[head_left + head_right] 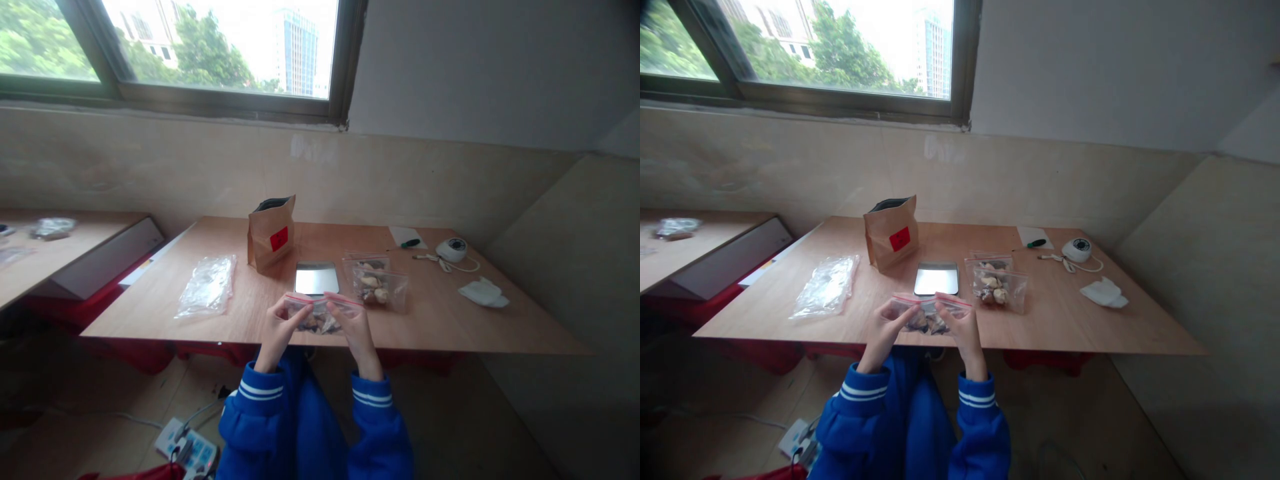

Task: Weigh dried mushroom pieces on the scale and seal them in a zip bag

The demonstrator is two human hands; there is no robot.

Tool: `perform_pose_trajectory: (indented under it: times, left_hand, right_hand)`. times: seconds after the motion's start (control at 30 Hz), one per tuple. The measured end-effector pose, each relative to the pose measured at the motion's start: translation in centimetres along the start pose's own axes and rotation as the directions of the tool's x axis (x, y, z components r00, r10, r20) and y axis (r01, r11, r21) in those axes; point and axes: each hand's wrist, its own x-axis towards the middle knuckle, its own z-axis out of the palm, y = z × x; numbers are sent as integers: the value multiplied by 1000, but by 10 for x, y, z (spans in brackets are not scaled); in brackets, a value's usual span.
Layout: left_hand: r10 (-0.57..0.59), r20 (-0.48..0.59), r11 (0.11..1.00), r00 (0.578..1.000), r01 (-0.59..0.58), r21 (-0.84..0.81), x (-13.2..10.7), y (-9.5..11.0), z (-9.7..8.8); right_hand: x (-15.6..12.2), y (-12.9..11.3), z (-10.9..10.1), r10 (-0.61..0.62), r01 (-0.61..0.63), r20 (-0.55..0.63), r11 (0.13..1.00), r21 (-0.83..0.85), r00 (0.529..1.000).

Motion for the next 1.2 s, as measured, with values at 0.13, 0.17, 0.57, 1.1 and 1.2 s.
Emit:
perform_pose_trajectory:
  times: [0.13,0.17,0.57,1.1,1.2]
  left_hand:
    - [-17,0,1000,1000,17,-10,2,-1,-1]
    - [-15,3,1000,1000,15,-6,1,0,-1]
    - [114,-53,990,992,-108,95,-1,1,1]
    - [-80,171,996,982,84,-15,-8,5,6]
    - [-59,104,998,993,59,3,-8,3,10]
  right_hand:
    - [1,1,1,29,-28,-34,1000,6,999]
    - [1,2,1,15,-15,-45,1000,-4,999]
    - [-3,2,1,-148,135,-79,980,-146,986]
    - [-10,0,2,79,-80,80,997,16,994]
    - [-8,2,2,45,-45,23,999,1,999]
